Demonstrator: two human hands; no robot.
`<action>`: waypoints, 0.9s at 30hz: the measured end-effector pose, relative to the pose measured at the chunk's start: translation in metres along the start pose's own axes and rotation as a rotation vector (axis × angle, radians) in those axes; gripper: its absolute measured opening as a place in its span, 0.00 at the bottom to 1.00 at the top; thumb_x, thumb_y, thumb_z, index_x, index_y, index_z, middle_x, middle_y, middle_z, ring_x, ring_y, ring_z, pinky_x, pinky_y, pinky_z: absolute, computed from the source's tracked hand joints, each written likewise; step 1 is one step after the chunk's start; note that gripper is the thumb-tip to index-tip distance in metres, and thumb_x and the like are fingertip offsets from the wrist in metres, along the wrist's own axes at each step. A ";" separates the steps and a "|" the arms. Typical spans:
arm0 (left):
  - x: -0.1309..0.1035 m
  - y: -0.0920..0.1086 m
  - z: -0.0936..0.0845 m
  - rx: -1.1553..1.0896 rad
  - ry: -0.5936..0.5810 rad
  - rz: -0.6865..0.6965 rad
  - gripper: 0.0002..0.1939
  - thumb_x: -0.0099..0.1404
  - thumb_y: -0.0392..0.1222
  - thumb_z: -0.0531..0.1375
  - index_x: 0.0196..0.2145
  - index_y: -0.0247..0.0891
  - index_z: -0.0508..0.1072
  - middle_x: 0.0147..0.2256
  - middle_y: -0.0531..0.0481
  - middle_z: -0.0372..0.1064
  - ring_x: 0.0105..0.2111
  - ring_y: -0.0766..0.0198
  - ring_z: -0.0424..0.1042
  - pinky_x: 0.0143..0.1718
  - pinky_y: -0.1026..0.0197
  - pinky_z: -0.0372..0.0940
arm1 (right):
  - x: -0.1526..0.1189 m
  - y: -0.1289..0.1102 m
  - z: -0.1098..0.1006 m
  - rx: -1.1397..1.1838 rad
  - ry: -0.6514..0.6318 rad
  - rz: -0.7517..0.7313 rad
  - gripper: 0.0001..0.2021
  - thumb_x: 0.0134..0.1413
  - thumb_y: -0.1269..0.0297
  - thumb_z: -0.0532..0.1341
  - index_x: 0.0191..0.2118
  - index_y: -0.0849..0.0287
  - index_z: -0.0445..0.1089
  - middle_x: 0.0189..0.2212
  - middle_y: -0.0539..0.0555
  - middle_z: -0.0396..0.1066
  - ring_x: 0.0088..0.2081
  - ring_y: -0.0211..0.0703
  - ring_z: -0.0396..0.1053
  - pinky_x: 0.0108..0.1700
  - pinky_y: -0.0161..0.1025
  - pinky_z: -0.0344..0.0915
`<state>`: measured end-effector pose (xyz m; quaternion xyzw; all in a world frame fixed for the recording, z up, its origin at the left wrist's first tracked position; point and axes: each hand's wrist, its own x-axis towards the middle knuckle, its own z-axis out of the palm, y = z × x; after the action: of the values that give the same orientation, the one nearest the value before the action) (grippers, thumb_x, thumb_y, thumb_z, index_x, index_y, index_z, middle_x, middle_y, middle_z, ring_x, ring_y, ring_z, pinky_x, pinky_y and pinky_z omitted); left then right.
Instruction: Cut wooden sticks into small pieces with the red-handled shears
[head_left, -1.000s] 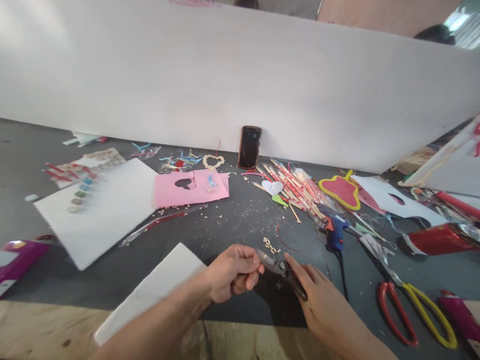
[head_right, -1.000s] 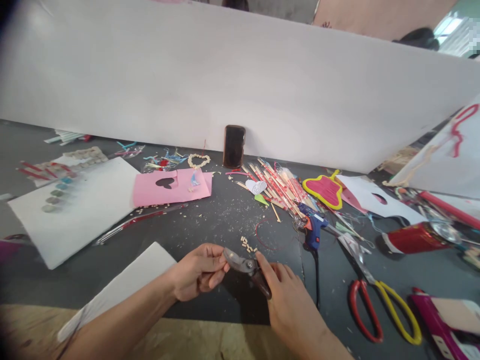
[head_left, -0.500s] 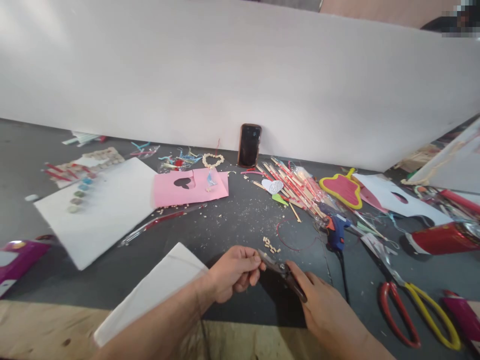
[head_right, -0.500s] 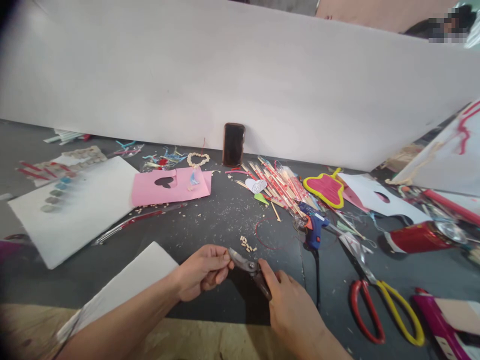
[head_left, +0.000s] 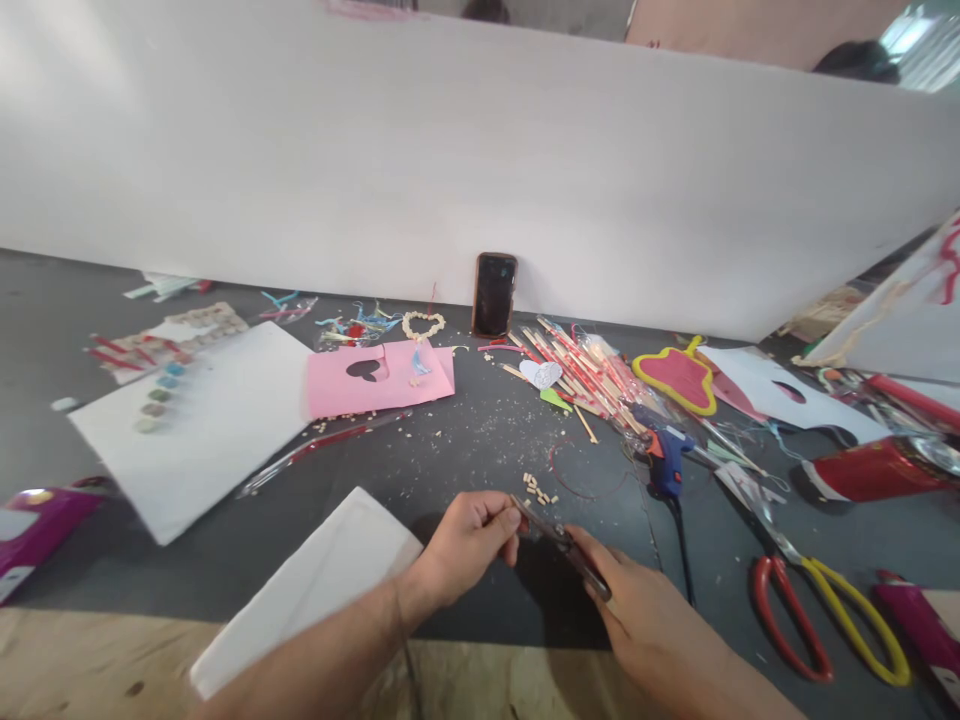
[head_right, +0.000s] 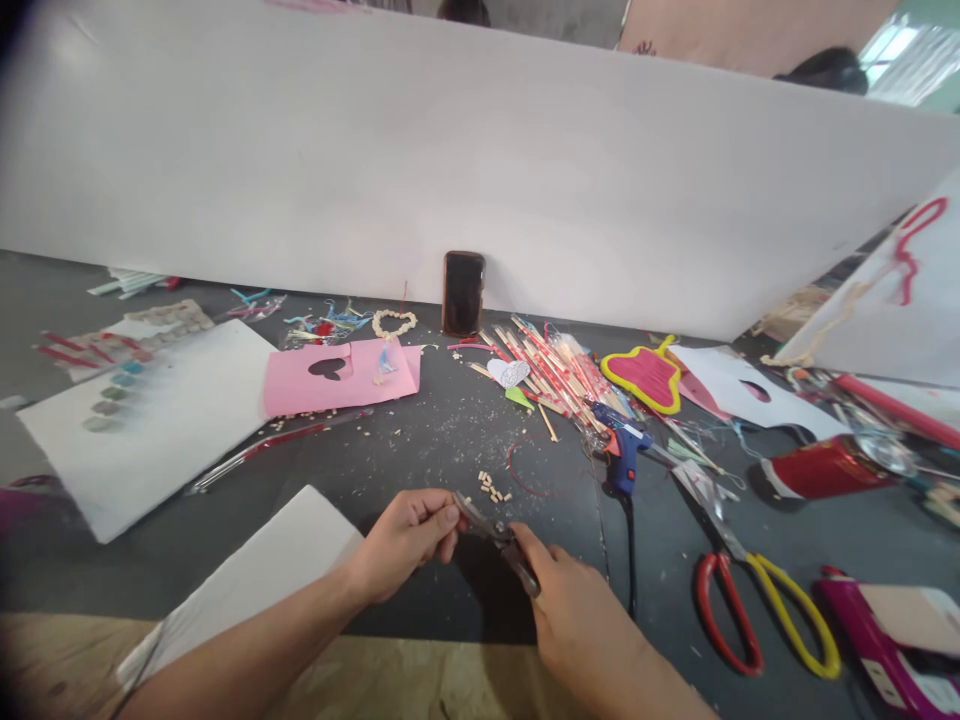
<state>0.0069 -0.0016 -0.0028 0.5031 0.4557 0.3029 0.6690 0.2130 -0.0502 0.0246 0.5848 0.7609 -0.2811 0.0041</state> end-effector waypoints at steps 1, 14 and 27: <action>0.000 0.000 0.000 -0.011 0.000 0.006 0.14 0.60 0.46 0.52 0.23 0.34 0.67 0.15 0.55 0.62 0.13 0.75 0.47 0.17 0.68 0.42 | 0.000 -0.001 -0.001 0.024 -0.005 -0.005 0.27 0.53 0.71 0.46 0.60 0.56 0.50 0.43 0.58 0.70 0.42 0.45 0.69 0.42 0.39 0.63; -0.002 0.005 -0.015 -0.550 -0.393 -0.258 0.12 0.55 0.45 0.60 0.24 0.31 0.68 0.11 0.54 0.60 0.08 0.77 0.42 0.10 0.69 0.34 | 0.005 0.010 0.007 -0.170 0.123 -0.103 0.36 0.44 0.79 0.49 0.62 0.57 0.45 0.46 0.59 0.64 0.45 0.45 0.63 0.47 0.45 0.61; 0.004 0.000 -0.015 -0.517 -0.383 -0.336 0.09 0.56 0.44 0.58 0.26 0.33 0.67 0.12 0.57 0.57 0.10 0.77 0.39 0.11 0.70 0.34 | 0.006 0.010 0.010 -0.146 -0.040 -0.022 0.36 0.43 0.78 0.48 0.62 0.60 0.44 0.44 0.61 0.66 0.43 0.46 0.66 0.45 0.42 0.62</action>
<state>-0.0053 0.0080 -0.0052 0.2829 0.3069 0.1943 0.8877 0.2166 -0.0474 0.0097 0.5689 0.7854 -0.2367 0.0589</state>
